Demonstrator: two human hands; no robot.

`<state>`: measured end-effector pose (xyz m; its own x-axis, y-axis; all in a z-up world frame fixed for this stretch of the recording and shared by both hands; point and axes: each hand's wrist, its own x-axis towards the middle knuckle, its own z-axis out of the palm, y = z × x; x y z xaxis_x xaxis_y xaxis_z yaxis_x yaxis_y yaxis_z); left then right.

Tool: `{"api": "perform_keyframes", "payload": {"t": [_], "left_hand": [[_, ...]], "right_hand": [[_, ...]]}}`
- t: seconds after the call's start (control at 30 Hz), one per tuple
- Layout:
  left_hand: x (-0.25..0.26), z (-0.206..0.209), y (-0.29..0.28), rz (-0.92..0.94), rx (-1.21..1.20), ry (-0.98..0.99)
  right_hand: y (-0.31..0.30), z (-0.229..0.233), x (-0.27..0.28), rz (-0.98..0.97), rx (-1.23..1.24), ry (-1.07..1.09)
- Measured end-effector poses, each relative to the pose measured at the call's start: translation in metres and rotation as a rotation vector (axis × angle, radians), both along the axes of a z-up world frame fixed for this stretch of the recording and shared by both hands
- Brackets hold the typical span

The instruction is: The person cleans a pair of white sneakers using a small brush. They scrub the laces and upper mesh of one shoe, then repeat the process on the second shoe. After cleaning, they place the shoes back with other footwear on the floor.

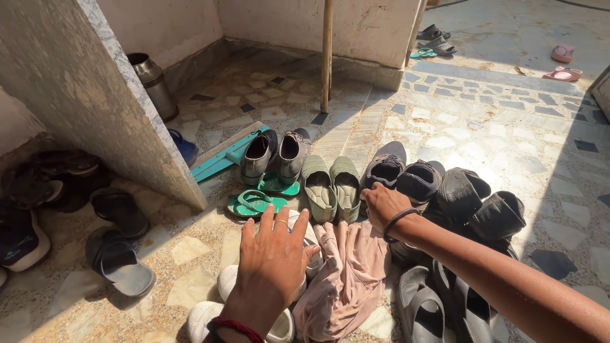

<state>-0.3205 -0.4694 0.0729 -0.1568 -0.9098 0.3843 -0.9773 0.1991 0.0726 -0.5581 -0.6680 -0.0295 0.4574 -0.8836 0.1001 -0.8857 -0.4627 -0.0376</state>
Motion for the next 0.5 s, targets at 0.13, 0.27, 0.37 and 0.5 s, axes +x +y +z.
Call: {"api": "perform_keyframes", "payload": {"t": [0.13, 0.27, 0.37, 0.5], "left_hand": [[-0.026, 0.010, -0.015, -0.037, 0.088, -0.025], [-0.048, 0.015, -0.023, -0.042, 0.184, -0.032], [-0.062, 0.015, -0.029, -0.045, 0.233, -0.032], [-0.073, 0.012, -0.042, -0.056, 0.195, -0.015]], "right_hand": [[-0.020, -0.008, -0.031, -0.196, 0.037, 0.022], [-0.053, -0.008, -0.034, -0.450, 0.157, -0.035], [-0.077, -0.013, -0.033, -0.566, 0.260, -0.036], [-0.111, -0.032, -0.013, -0.734, 0.579, -0.143]]}}
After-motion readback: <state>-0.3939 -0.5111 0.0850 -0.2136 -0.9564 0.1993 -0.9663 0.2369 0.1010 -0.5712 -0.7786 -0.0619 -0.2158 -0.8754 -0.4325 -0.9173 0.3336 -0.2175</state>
